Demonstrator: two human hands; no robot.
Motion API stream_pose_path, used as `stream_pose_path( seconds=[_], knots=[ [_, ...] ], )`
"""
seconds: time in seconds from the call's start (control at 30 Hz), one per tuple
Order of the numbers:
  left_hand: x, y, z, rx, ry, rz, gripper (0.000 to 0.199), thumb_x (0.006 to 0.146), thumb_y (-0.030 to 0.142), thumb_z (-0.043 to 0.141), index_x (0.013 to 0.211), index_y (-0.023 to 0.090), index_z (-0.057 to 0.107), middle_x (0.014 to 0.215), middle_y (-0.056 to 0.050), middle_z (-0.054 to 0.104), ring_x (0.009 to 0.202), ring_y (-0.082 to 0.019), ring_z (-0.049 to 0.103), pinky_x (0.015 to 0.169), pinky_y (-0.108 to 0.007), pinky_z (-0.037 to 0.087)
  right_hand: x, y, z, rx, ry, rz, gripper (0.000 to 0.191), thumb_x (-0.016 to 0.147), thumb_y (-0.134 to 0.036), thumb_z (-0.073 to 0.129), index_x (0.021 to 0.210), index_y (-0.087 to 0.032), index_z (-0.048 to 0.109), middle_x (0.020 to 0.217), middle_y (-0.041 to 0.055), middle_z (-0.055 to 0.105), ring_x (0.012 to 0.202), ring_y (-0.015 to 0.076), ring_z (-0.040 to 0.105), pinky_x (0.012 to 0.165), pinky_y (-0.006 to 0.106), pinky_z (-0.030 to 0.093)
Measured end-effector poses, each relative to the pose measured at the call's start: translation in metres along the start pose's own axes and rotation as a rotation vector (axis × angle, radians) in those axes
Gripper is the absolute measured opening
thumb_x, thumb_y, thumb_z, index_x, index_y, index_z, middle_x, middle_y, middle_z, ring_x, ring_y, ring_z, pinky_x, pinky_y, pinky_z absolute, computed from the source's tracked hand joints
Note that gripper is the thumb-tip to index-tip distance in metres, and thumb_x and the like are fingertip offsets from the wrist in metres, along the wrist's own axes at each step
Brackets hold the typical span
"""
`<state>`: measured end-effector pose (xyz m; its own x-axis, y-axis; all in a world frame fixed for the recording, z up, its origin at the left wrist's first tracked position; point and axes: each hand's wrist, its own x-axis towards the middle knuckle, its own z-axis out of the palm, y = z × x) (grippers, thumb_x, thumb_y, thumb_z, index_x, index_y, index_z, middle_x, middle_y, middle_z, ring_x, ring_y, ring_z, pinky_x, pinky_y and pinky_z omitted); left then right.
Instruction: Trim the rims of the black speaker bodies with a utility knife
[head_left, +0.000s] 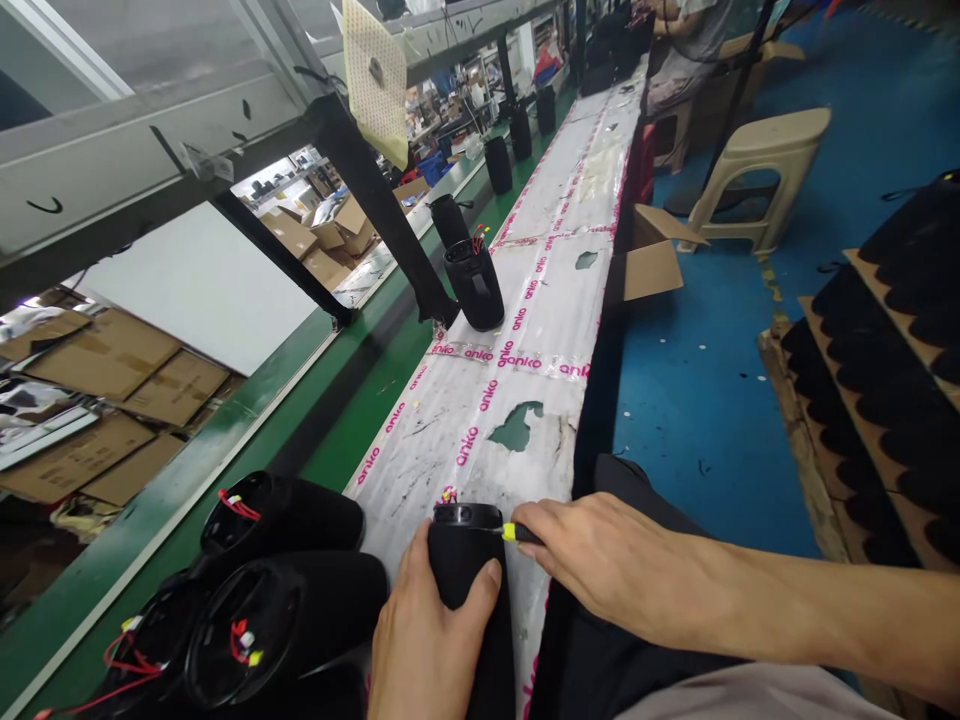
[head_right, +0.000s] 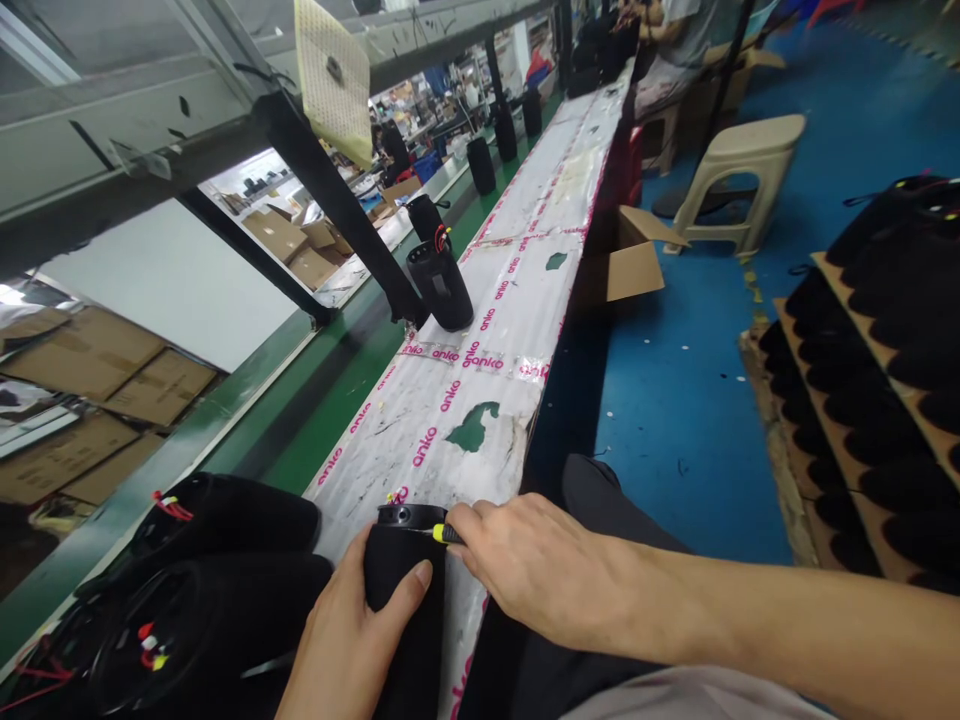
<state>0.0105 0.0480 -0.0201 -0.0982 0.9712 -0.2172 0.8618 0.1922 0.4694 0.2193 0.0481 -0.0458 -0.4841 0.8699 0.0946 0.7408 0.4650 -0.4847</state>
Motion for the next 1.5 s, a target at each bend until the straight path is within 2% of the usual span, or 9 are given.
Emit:
stream_pose_path(
  seconds=[0.27,0.47,0.6,0.7,0.8,0.9,1.07,1.27,1.5],
  knots=[
    [-0.001,0.005,-0.004,0.002,-0.027,0.008,0.071,0.084,0.056,0.056,0.141,0.015,0.049,0.14,-0.015,0.06,0.131,-0.034,0.054,0.108,-0.043,0.039,-0.002,0.0,0.0,-0.066,-0.023,0.004,0.016,0.106,-0.03,0.037,0.104,-0.021,0.05,0.081,0.0029,0.066,0.067,0.0234,0.065,0.056,0.035,0.025],
    [-0.002,0.005,-0.001,0.034,0.015,0.009,0.072,0.084,0.057,0.056,0.141,0.015,0.049,0.141,-0.017,0.059,0.131,-0.035,0.054,0.107,-0.044,0.04,-0.005,0.002,0.012,-0.181,0.078,-0.032,0.02,0.107,-0.029,0.031,0.106,-0.021,0.05,0.081,0.0027,0.063,0.062,0.0216,0.06,0.055,0.036,0.024],
    [-0.001,0.008,0.0,0.085,-0.003,-0.027,0.076,0.084,0.06,0.053,0.144,0.013,0.045,0.142,-0.019,0.057,0.13,-0.037,0.054,0.105,-0.047,0.041,0.0,0.002,0.019,-0.241,0.084,-0.013,0.013,0.105,-0.027,0.04,0.102,-0.021,0.051,0.075,0.0013,0.061,0.055,0.0194,0.058,0.051,0.035,0.023],
    [0.002,0.01,0.0,0.12,-0.019,-0.053,0.077,0.082,0.059,0.052,0.144,0.013,0.044,0.143,-0.02,0.056,0.127,-0.04,0.056,0.104,-0.05,0.043,0.008,0.001,0.017,-0.239,0.032,-0.009,0.005,0.1,-0.024,0.05,0.101,-0.02,0.053,0.074,0.0024,0.062,0.056,0.0182,0.06,0.05,0.031,0.029],
    [0.004,0.01,0.0,0.153,-0.017,-0.071,0.079,0.081,0.058,0.054,0.145,0.014,0.044,0.142,-0.019,0.058,0.125,-0.041,0.058,0.101,-0.05,0.045,0.017,0.001,0.009,-0.249,-0.021,-0.032,0.007,0.096,-0.023,0.057,0.099,-0.018,0.054,0.071,0.0033,0.062,0.056,0.0181,0.061,0.05,0.03,0.032],
    [0.006,0.01,0.0,0.15,-0.011,-0.067,0.079,0.08,0.059,0.054,0.144,0.013,0.044,0.141,-0.02,0.058,0.124,-0.041,0.058,0.101,-0.05,0.046,0.026,0.004,0.001,-0.285,-0.038,-0.088,0.007,0.092,-0.02,0.061,0.097,-0.018,0.056,0.068,0.0023,0.061,0.051,0.0187,0.06,0.045,0.032,0.027],
    [0.008,0.011,-0.001,0.209,-0.093,-0.126,0.086,0.078,0.063,0.051,0.147,0.012,0.04,0.138,-0.021,0.059,0.119,-0.043,0.061,0.099,-0.053,0.046,0.033,0.007,-0.008,-0.353,-0.15,-0.157,0.019,0.077,-0.01,0.07,0.092,-0.018,0.061,0.066,0.0011,0.058,0.046,0.0187,0.056,0.041,0.033,0.021],
    [0.011,0.009,0.001,0.208,-0.099,-0.095,0.089,0.078,0.066,0.05,0.148,0.011,0.039,0.139,-0.021,0.058,0.119,-0.044,0.061,0.096,-0.054,0.048,0.032,0.011,-0.009,-0.338,-0.147,-0.193,0.014,0.082,-0.015,0.068,0.096,-0.016,0.064,0.068,0.0018,0.06,0.044,0.017,0.053,0.041,0.032,0.02],
    [0.01,0.014,-0.002,0.255,-0.094,-0.058,0.087,0.082,0.063,0.05,0.148,0.008,0.037,0.142,-0.023,0.055,0.121,-0.045,0.059,0.097,-0.054,0.047,0.052,0.005,-0.048,-0.308,-0.454,-0.255,0.031,0.069,-0.009,0.075,0.099,-0.015,0.066,0.074,0.0027,0.066,0.053,0.0181,0.06,0.043,0.03,0.028]
  ],
)
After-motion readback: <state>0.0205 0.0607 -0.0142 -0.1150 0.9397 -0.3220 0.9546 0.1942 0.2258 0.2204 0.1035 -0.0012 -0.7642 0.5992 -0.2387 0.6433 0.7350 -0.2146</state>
